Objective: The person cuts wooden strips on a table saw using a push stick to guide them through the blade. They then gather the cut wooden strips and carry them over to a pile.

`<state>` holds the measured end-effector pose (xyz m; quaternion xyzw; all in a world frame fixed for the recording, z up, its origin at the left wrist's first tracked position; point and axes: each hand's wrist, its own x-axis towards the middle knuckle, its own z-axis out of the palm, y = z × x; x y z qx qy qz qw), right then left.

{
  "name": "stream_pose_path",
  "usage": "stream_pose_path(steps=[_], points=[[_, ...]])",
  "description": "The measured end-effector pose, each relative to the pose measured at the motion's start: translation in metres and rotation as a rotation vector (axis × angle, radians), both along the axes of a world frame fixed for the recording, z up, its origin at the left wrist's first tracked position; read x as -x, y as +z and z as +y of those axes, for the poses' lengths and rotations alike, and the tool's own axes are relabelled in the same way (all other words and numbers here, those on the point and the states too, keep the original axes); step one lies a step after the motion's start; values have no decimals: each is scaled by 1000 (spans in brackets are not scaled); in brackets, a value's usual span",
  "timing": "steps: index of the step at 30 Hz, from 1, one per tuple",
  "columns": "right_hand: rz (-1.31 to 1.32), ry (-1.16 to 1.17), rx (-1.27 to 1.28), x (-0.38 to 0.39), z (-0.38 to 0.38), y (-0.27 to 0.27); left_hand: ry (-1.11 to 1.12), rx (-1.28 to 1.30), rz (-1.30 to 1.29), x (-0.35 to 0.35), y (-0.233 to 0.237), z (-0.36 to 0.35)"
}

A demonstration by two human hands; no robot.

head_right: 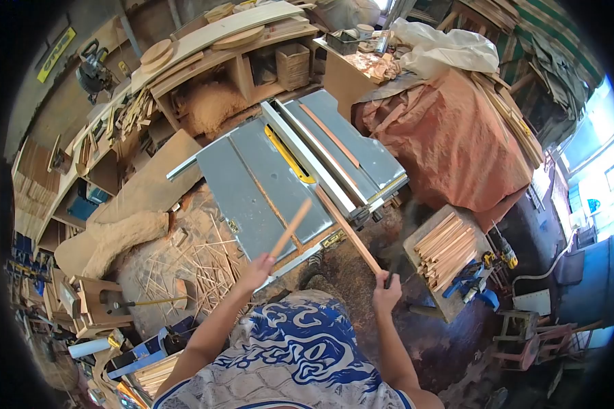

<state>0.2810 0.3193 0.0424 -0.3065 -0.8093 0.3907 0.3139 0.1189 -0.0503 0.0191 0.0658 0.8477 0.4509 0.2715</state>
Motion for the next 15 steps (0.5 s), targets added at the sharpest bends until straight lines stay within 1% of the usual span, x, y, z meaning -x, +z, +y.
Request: stream_pose_path(steps=[1, 2, 3, 5, 9, 11, 15], points=[[-91, -27, -107, -3, -2, -14, 8, -9, -3, -4, 0, 13], [-155, -29, -159, -4, 0, -33, -7, 18, 47, -9, -1, 25], [-152, 11, -178, -1, -2, -38, -23, 48, 96, -12, -1, 34], [-200, 8, -299, 6, -3, -46, -16, 39, 95, -10, 0, 49], [-208, 12, -268, 22, -6, -40, -10, 30, 104, -3, -9, 61], [-170, 25, -200, 27, -5, -40, 7, 19, 106, -1, -17, 62], [-183, 53, -228, 30, -4, -40, -12, -7, 83, 0, -15, 61]])
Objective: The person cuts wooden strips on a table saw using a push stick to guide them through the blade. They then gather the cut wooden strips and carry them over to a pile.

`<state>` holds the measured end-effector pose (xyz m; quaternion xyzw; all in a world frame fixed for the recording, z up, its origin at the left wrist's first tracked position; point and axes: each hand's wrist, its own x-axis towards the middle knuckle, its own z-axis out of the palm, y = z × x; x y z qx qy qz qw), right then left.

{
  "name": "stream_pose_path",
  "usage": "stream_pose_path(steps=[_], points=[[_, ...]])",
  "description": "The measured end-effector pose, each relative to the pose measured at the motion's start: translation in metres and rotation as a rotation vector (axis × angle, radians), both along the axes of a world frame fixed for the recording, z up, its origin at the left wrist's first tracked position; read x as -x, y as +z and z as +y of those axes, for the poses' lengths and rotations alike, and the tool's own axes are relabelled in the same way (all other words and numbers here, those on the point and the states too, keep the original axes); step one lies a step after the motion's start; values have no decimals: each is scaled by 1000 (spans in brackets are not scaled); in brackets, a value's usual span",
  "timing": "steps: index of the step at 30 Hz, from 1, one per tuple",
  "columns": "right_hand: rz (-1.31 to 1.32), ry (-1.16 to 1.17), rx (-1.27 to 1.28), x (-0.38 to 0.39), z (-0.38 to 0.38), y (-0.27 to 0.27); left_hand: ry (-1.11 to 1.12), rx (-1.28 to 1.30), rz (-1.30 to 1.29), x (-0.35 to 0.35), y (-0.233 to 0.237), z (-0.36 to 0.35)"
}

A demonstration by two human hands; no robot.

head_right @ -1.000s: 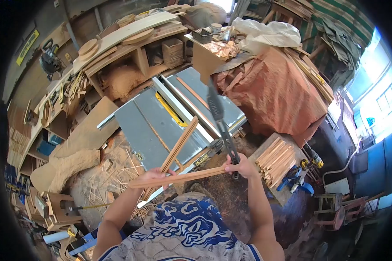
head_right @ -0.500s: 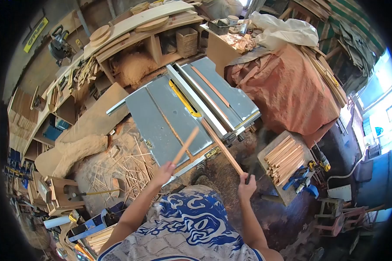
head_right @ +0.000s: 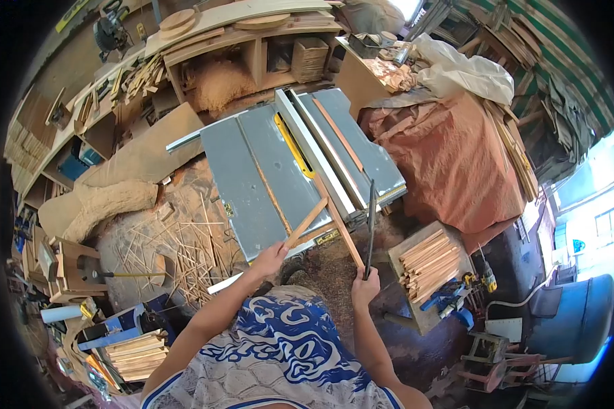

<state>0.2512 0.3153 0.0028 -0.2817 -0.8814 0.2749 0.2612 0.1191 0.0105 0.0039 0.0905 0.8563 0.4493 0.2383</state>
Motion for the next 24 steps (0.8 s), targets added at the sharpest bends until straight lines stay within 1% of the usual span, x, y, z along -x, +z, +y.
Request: stream_pose_path(steps=[6, 8, 9, 11, 14, 16, 21, 24], points=[[-20, 29, -7, 3, 0, 2, -17, 8, -69, 5, 5, 2], [51, 92, 18, 4, 3, 4, -21, -4, -92, 9, 1, 5], [46, 100, 14, 5, 5, 7, -17, 25, -108, 9, 2, 7], [-21, 114, 122, 7, 13, 14, -3, 47, -130, 13, 3, 10], [-88, 149, 186, 14, 24, 29, -24, 77, -143, 22, 2, 8], [-102, 193, 191, 19, 31, 24, -52, 135, -206, 28, 6, 6], [-160, 266, 179, 26, 35, 27, -12, 121, -178, 30, 11, 5], [-227, 336, 114, 27, 44, 32, -13, 121, -201, 34, 13, 5]])
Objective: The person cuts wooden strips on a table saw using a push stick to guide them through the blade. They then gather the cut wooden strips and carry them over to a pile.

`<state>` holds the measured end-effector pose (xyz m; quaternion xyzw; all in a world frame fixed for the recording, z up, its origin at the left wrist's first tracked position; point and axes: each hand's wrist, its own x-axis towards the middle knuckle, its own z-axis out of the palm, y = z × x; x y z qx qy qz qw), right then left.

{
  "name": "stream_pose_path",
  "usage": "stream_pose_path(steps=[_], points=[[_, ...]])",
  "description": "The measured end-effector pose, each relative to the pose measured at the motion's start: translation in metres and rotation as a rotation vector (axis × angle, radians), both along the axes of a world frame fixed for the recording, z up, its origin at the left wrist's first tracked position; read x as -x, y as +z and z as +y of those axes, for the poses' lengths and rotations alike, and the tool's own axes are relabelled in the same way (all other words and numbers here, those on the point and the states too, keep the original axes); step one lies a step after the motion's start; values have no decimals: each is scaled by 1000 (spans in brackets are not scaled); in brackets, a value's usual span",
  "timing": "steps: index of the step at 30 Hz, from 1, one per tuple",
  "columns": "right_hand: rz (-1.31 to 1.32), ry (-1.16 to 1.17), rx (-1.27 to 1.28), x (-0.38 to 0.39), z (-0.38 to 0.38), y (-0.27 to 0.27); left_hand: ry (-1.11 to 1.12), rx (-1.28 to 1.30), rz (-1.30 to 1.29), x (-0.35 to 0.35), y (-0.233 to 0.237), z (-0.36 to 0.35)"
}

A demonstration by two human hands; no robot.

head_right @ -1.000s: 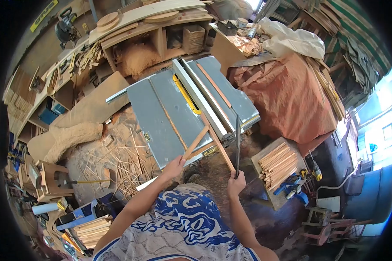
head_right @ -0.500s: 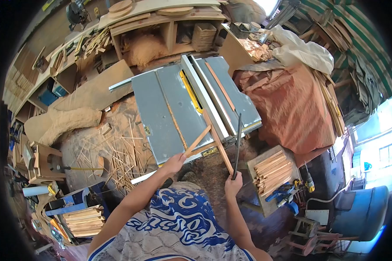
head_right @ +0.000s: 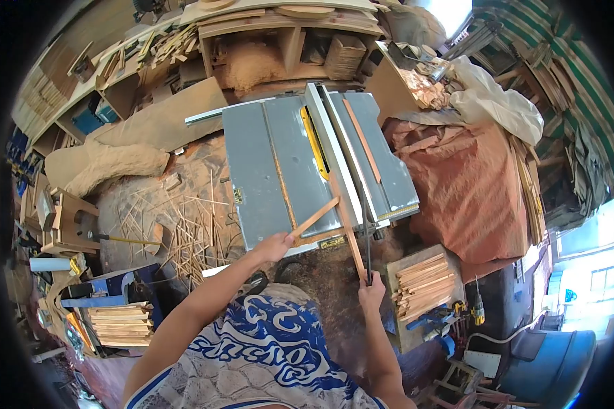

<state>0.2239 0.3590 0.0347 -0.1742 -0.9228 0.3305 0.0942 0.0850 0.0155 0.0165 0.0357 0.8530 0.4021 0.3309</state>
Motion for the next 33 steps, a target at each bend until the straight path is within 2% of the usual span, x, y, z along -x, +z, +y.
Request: stream_pose_path(steps=[3, 8, 11, 13, 17, 20, 23, 26, 28, 29, 33], points=[[-38, 58, 70, 6, 3, 6, -5, -4, -26, 4, -1, -1], [-68, 152, -32, 26, 1, 10, 13, -77, -19, 18, -22, 2], [-65, 176, -15, 39, 4, 2, 78, -31, 133, 26, -11, -1], [-63, 186, -9, 51, 4, -5, 59, -22, 21, 36, -8, -3], [-31, 241, -1, 72, -4, 3, 99, -74, 84, 49, -5, -3], [-19, 282, -23, 82, 3, -10, 115, -82, 76, 59, -2, -7], [-3, 336, -80, 91, 3, -9, 128, -64, 40, 68, -16, -7], [34, 341, -56, 103, -3, -2, 157, -105, 128, 76, -29, -6], [96, 318, -87, 110, -4, -12, 196, -106, -23, 83, -19, -4], [163, 299, -113, 113, -5, -16, 193, -109, -24, 84, -13, -3], [160, 194, -91, 121, -14, -18, 188, -98, -41, 81, 3, -4]])
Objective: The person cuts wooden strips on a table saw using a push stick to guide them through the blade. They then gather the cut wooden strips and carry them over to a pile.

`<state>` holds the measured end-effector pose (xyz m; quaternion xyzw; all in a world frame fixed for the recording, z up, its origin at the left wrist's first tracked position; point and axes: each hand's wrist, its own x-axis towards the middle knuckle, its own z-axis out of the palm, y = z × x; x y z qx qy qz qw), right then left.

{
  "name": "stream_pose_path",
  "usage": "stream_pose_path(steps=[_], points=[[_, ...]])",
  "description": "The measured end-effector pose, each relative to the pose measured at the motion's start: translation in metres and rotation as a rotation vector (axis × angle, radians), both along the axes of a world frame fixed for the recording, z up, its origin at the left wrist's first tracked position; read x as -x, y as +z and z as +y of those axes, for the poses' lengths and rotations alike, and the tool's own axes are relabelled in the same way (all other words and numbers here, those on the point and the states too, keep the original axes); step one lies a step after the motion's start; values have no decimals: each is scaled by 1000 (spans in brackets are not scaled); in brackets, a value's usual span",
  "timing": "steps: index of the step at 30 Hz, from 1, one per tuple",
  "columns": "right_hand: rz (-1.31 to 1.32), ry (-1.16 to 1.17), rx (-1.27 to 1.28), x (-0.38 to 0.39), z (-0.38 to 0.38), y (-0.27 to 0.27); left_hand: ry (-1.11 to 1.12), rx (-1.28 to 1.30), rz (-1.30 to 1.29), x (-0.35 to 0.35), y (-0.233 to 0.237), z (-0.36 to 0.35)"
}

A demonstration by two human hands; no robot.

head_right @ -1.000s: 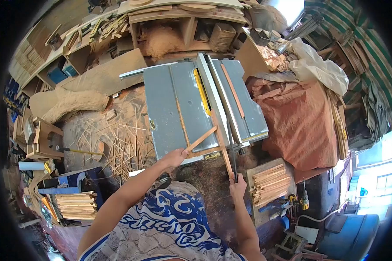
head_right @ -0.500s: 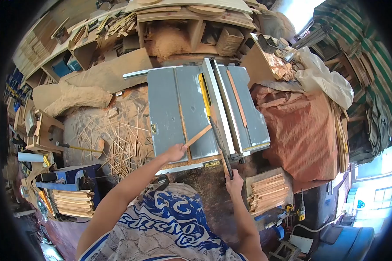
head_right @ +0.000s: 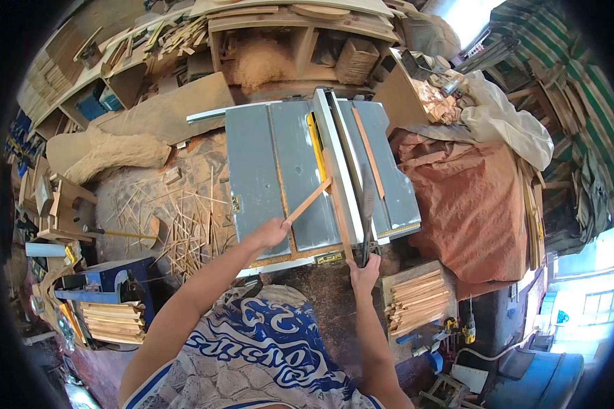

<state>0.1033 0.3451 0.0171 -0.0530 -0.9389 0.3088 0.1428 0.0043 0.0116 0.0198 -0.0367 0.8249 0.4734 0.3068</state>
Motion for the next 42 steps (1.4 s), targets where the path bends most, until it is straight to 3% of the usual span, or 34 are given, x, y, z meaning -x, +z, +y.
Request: stream_pose_path(steps=[2, 8, 18, 21, 23, 24, 25, 27, 30, 32, 36, 42], points=[[41, -150, 66, 4, -5, -5, -33, 25, 33, -6, 0, 1], [159, -297, -33, 15, -24, -5, -4, 12, 95, -14, -17, 6], [53, -649, 43, 36, -57, -14, 14, 25, 82, -9, -20, 11], [115, -612, 30, 21, -53, -6, -38, 55, 131, -8, -21, 7], [156, -328, 153, -3, -34, -3, -67, 51, 148, 0, -22, 3], [184, -179, 70, -27, -32, 15, -40, 39, 157, 2, -37, 4], [177, -196, 69, -54, -28, 30, -16, 26, 163, -1, -47, 5], [-24, 54, 79, -109, -26, 64, -35, 47, 154, -4, -36, 4], [-208, 95, -58, -192, -29, 99, -42, 79, 155, -5, -21, 5], [-487, -39, -233, -228, -34, 109, -48, 95, 153, -6, -20, 6], [-543, -90, -242, -238, -40, 125, -62, 124, 174, -8, -19, 8], [-552, -75, -252, -226, -38, 107, -78, 104, 177, 0, -23, 4]])
